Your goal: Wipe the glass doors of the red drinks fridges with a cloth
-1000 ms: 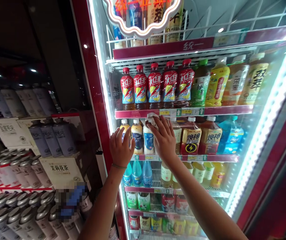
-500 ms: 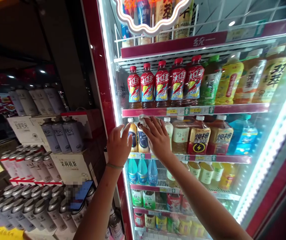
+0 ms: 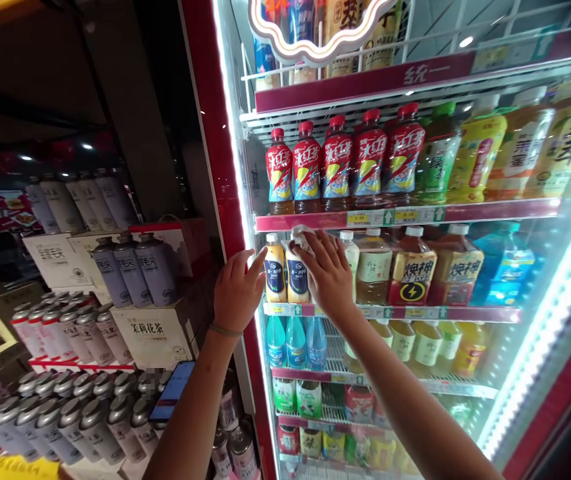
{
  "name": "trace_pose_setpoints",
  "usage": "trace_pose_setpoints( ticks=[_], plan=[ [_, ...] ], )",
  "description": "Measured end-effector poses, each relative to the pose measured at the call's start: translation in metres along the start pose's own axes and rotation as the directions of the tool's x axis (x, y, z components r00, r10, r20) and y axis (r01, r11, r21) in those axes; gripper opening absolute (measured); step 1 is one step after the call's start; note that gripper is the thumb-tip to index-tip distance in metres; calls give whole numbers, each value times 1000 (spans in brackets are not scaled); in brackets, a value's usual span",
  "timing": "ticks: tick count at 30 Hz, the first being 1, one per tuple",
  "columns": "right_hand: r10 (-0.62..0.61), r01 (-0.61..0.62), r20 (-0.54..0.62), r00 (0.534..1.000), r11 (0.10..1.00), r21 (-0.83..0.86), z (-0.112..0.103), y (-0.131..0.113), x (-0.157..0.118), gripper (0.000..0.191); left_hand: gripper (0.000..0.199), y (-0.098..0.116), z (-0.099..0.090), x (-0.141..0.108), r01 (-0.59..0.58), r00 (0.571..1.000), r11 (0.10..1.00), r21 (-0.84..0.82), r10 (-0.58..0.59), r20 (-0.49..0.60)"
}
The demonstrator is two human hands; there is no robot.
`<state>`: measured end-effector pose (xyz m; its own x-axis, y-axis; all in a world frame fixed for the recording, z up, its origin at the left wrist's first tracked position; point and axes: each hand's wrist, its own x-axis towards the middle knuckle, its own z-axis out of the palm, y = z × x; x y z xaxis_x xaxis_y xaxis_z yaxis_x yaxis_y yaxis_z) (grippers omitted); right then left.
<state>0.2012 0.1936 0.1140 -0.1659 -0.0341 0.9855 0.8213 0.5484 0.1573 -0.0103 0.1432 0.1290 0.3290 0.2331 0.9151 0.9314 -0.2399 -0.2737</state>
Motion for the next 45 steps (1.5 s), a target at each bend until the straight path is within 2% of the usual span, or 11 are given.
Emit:
trace_pose_setpoints(
  ticks=[3,8,12,18,23,28,32,37,42,45],
  plan=[
    [61,-61,-39,997,998,-4,6,-8,3,64,51,-3,2,-4,13,999,999,-46,-15,-31],
    [-27,28,25,999,999,-31,8,-13,-9,69,43,-3,5,-5,19,993,996,-87,-29,-111],
    [66,-70,-59,996,996,-61,13,-18,0,66,41,-2,7,-6,42,991,994,-99,-55,-126],
    [-103,105,39,994,993,-57,15,-26,4,67,33,-4,8,-8,100,975,983,-151,-128,-184],
    [-40,39,-22,999,998,-50,18,-25,9,65,32,-3,10,-9,98,971,987,-128,-123,-204],
    [-159,160,55,986,987,-19,21,-31,19,67,28,-2,10,-9,135,958,981,-136,-164,-234],
    [-127,128,31,991,991,-45,21,-30,33,59,29,-1,11,-9,129,956,984,-125,-157,-248],
    [-244,247,138,960,969,-3,18,-24,41,60,30,-3,13,-12,148,955,975,-163,-184,-232],
    [-174,179,89,981,983,-50,17,-22,40,57,32,-4,14,-14,157,956,970,-185,-196,-219],
    [-270,277,130,954,960,-35,19,-26,40,55,33,-5,14,-15,167,950,967,-193,-210,-231]
  ],
)
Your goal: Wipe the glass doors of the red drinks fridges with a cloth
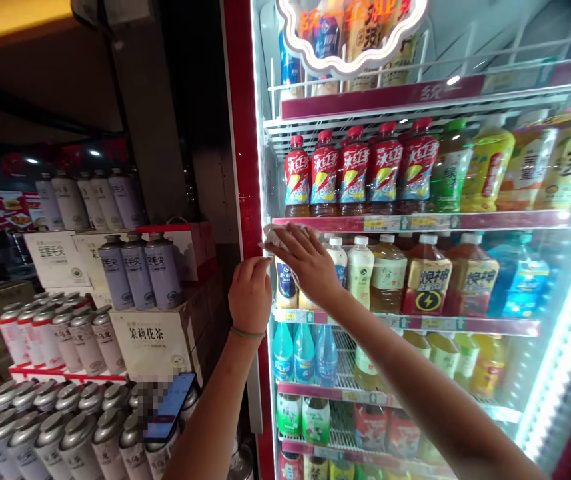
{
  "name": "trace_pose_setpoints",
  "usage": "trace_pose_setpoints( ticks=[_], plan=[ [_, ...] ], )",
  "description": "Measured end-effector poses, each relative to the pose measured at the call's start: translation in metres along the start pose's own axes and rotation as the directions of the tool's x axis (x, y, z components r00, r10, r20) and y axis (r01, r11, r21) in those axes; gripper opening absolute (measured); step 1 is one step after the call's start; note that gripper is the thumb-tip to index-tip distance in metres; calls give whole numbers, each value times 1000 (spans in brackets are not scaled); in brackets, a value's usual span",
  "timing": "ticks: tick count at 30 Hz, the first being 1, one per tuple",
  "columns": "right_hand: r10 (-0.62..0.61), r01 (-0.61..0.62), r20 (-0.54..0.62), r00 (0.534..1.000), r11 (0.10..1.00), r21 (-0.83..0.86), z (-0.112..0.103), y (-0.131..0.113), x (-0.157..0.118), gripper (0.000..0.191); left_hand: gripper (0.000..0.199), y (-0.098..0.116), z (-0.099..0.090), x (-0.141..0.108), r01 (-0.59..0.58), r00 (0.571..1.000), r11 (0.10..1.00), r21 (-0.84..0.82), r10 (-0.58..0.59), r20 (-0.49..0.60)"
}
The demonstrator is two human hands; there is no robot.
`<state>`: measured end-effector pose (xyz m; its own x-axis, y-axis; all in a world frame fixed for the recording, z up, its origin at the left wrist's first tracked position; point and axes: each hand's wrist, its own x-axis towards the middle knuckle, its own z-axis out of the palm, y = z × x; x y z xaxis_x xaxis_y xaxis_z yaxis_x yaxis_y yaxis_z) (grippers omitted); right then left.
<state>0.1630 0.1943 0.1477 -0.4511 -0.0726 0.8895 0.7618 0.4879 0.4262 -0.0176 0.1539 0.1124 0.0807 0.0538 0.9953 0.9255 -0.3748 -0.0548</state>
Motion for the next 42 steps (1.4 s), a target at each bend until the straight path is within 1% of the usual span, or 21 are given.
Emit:
trace_pose_setpoints(
  ticks=[2,6,9,11,14,15,16,17,19,21,23,25,26,28,31,32,35,36,40,41,42],
  plan=[
    [-25,25,14,1000,1000,4,1,-2,0,56,33,0,-1,0,-1,1000,1000,-8,1,-3],
    [76,-76,-4,997,997,2,4,-6,4,59,31,-1,-1,1,-11,1000,1000,-21,11,-9],
    [18,-19,47,999,999,40,4,-4,1,66,28,-2,-2,1,16,1000,999,-37,-17,-18],
    [5,-7,41,999,999,49,1,3,-3,70,27,-2,-1,1,47,999,997,-54,-48,-13],
    [141,-141,-61,988,990,10,-4,13,-7,69,28,-1,0,0,71,997,996,-60,-71,-1],
    [178,-179,-83,980,984,-2,-4,13,-7,68,30,-1,0,0,76,997,995,-57,-76,-5],
    [186,-187,-82,979,982,-8,-4,12,-8,68,31,0,1,0,80,997,995,-57,-81,-13],
    [164,-165,-60,985,986,-10,-3,9,-10,68,34,0,1,0,87,996,994,-62,-88,-23],
    [47,-47,14,999,999,5,-2,1,-20,69,41,1,1,0,103,994,991,-89,-107,-36],
    [-41,40,35,999,999,12,0,-6,-31,71,47,2,0,0,114,993,986,-123,-118,-28],
    [4,-4,-6,1000,1000,-6,1,-10,-38,74,51,2,0,0,116,993,984,-138,-118,-10],
    [89,-90,-61,994,996,-16,4,-13,-39,75,51,1,0,0,109,994,986,-128,-110,-1],
    [110,-111,-74,991,994,-12,6,-15,-38,75,51,1,0,0,103,995,987,-120,-104,-1],
    [85,-85,-53,995,996,10,10,-21,-39,76,50,1,0,0,92,996,990,-110,-92,2],
    [1,-1,-1,1000,999,32,13,-28,-45,79,51,-1,-2,-1,62,998,992,-110,-59,26],
    [10,-10,-5,1000,1000,26,13,-30,-48,78,52,-1,-2,-1,50,998,993,-109,-46,36],
    [113,-113,-58,992,994,-8,15,-34,-51,73,55,-2,-2,-2,36,998,993,-112,-30,57],
    [113,-113,-63,992,993,-10,15,-34,-51,71,55,-3,-2,-2,40,998,992,-116,-34,60],
    [-72,71,30,997,997,21,12,-31,-57,72,54,-4,-2,-2,12,999,994,-110,-7,49],
    [-67,66,41,997,998,18,11,-29,-58,73,53,-4,-2,-1,-7,999,995,-104,12,47],
    [-27,27,32,999,1000,5,10,-28,-59,73,53,-4,-2,-1,-27,998,995,-98,31,46]
  ],
)
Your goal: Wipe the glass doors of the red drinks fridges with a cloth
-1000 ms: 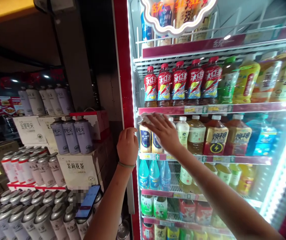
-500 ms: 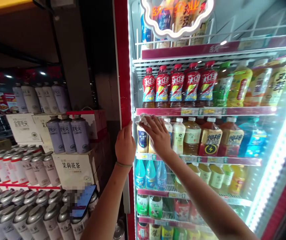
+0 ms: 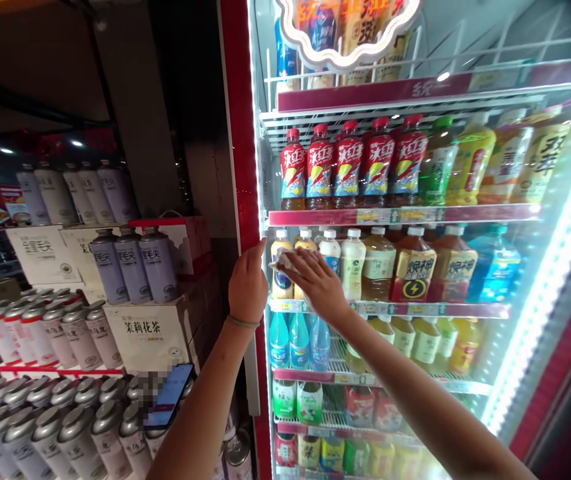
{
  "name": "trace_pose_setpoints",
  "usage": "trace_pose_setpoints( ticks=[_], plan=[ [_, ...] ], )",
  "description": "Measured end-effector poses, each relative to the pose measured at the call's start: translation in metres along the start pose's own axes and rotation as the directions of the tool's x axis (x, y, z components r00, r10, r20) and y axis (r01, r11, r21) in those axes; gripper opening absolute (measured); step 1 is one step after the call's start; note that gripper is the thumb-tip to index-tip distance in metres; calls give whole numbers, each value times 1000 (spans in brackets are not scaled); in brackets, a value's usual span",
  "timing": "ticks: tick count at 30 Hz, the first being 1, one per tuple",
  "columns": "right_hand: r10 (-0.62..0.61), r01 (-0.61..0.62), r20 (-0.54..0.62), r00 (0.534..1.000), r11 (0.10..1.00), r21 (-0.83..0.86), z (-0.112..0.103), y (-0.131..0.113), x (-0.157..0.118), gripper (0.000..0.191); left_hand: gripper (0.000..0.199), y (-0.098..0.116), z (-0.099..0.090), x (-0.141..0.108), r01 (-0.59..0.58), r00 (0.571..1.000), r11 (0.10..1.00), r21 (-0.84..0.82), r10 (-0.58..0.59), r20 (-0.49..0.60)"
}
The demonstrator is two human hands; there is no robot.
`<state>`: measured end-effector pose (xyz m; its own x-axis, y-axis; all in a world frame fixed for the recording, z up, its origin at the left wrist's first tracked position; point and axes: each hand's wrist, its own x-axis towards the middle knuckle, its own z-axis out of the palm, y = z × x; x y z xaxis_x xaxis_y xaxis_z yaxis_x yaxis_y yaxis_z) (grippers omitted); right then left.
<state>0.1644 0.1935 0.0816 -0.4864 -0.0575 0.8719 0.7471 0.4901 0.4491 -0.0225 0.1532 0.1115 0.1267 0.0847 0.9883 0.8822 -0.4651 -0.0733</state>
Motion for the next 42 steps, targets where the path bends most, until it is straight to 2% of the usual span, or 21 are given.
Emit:
trace_pose_setpoints(
  ticks=[3,6,8,11,12,16,17,21,22,24,26,27,30,31,32,35,36,38,40,42],
  plan=[
    [115,-116,-49,992,993,-26,-2,3,-2,72,48,1,0,1,-38,999,999,15,38,8],
    [1,-1,9,1000,1000,13,-5,7,-5,77,42,2,-1,2,-44,999,999,23,43,14],
    [-4,4,10,1000,1000,12,-8,13,-8,82,40,3,-2,2,-49,998,998,28,49,26],
    [185,-189,-113,976,981,-30,-12,21,-9,84,39,5,-3,3,-76,995,996,56,72,66],
    [203,-208,-129,971,978,-25,-12,22,-9,83,38,5,-3,3,-85,994,994,71,80,77],
    [-17,17,8,1000,999,43,-14,23,-12,85,37,7,-3,3,-103,992,987,121,93,84],
    [-20,19,16,1000,999,40,-15,25,-13,86,37,7,-3,4,-106,992,986,128,95,84],
    [202,-206,-128,971,978,-16,-19,33,-12,87,39,7,-3,4,-138,988,979,148,124,95],
    [191,-193,-125,974,981,-8,-20,33,-12,87,39,6,-3,4,-143,987,978,150,129,99],
    [63,-63,-38,997,998,19,-21,33,-15,87,41,6,-4,4,-141,985,978,151,124,116],
    [-33,32,34,999,999,27,-22,35,-20,87,43,6,-4,4,-144,982,978,154,122,144],
    [-14,14,30,999,1000,12,-23,36,-23,87,44,6,-4,4,-153,979,975,159,127,160],
    [189,-192,-81,979,981,-36,-25,39,-26,87,46,8,-4,3,-188,968,966,177,152,198],
    [219,-222,-86,972,974,-31,-26,39,-27,88,47,9,-4,4,-189,967,966,176,151,206],
    [206,-207,-55,977,978,-19,-26,40,-27,89,48,9,-4,4,-183,966,968,171,146,212],
    [37,-40,93,995,999,31,-30,45,-32,91,51,11,-5,4,-163,967,974,157,126,223],
    [27,-30,98,995,999,32,-31,47,-33,90,51,11,-5,4,-162,966,975,155,125,228],
    [137,-136,14,991,991,-4,-33,52,-33,88,50,12,-5,4,-159,964,975,155,120,235],
    [254,-256,-65,965,966,-25,-33,52,-31,86,49,13,-6,4,-155,964,975,158,115,238],
    [212,-212,-13,977,977,-14,-30,47,-32,87,49,14,-6,3,-159,963,973,166,116,242]
  ],
)
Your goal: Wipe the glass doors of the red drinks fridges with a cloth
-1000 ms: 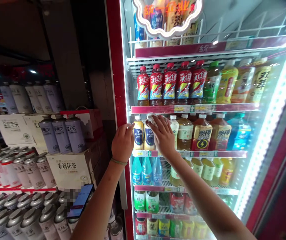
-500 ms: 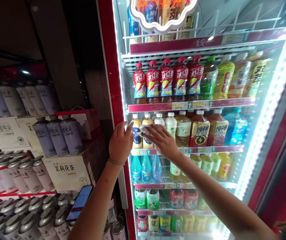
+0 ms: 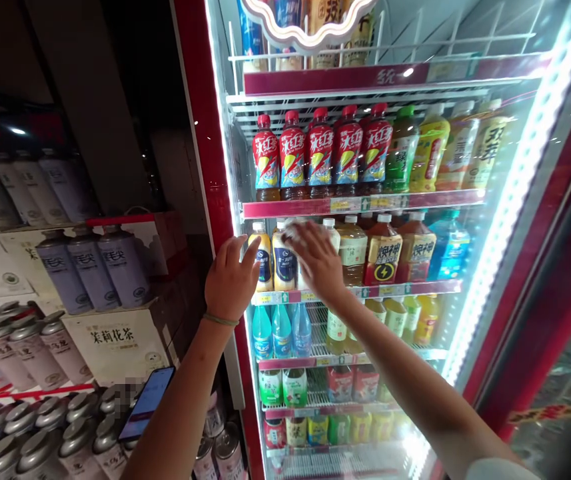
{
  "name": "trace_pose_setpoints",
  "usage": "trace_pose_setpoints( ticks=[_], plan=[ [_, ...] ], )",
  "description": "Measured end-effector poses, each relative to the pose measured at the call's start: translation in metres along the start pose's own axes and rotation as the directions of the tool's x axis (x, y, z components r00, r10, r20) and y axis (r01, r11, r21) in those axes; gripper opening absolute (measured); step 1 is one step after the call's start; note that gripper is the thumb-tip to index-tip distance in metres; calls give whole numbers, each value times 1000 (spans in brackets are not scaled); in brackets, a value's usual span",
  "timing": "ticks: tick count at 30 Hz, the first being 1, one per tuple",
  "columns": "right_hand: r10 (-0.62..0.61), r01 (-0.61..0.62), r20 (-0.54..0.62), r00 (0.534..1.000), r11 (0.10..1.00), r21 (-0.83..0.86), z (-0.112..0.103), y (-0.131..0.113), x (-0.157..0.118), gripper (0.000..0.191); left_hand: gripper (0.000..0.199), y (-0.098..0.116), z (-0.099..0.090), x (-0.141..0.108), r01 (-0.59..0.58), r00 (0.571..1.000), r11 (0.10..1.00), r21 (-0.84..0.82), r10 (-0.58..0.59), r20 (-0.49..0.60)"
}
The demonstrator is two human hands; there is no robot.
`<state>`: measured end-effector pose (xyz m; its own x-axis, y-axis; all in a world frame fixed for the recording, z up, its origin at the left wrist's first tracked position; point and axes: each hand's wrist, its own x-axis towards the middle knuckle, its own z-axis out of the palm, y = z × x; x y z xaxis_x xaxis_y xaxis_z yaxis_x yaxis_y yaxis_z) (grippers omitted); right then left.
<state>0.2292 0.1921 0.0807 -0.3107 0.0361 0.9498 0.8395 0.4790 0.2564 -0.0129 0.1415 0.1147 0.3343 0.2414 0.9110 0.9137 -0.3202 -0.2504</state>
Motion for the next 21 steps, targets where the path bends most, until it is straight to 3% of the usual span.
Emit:
trace_pose_setpoints(
  ticks=[3,5,8,10,14,19,21],
  plan=[
    [-188,186,107,976,982,33,1,-1,-8,91,50,-1,0,-1,-26,1000,999,23,26,10],
    [-134,134,37,990,991,-1,0,5,-9,92,49,-1,1,-1,-46,999,998,39,45,13],
    [60,-63,-119,991,998,-23,-1,9,-2,92,48,-1,2,-1,-57,998,997,51,57,13],
    [46,-47,-101,994,999,-4,0,4,-1,92,49,0,2,-1,-58,998,997,50,57,11],
    [-118,117,36,992,993,6,-1,-5,-14,90,50,0,2,-2,-56,998,997,49,55,8],
    [82,-84,-117,990,996,-18,3,-9,-5,92,50,1,2,-2,-48,999,998,33,48,8],
    [77,-78,-102,992,997,-5,7,-15,-1,92,50,1,1,-2,-57,998,997,45,57,5]
  ],
)
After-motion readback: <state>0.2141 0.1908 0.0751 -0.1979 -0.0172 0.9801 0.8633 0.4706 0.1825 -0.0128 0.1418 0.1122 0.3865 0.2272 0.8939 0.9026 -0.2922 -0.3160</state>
